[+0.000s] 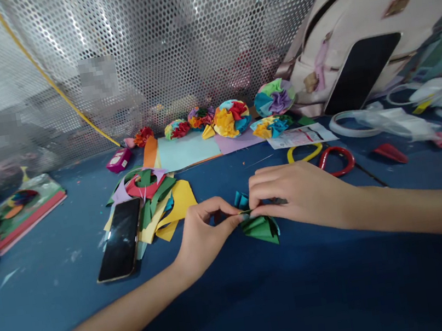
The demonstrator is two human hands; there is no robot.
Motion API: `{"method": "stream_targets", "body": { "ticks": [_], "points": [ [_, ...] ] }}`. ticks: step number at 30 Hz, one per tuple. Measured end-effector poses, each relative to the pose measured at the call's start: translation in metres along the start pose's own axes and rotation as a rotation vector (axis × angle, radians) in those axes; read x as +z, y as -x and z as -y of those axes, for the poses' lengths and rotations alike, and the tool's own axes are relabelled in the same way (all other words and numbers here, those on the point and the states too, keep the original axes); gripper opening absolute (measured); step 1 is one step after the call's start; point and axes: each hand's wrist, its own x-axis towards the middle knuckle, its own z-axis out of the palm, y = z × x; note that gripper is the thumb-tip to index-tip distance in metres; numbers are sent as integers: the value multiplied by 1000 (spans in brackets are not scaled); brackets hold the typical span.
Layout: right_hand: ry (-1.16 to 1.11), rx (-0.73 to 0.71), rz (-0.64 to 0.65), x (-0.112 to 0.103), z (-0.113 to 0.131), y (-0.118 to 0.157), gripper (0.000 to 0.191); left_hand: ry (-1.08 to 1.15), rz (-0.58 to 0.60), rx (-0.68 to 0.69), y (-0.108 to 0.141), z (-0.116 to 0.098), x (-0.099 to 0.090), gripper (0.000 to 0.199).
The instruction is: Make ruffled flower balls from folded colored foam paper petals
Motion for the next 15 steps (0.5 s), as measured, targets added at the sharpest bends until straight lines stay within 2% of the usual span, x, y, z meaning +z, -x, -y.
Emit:
{"method": "stream_targets", "body": {
  "ticks": [5,9,12,15],
  "points": [
    [-53,19,37,-2,-4,-5,20,-51,-2,55,2,-1,0,12],
    [-204,3,215,-23,-27,-10,17,-138,-36,215,2,-3,0,13],
    [-1,-10,198,-39,-49,-6,12,-164,-46,325,1,-4,0,13],
    [177,-22,217,-45,-66,-1,14,-202,-46,440,-1,-5,-1,13]
  ]
}}
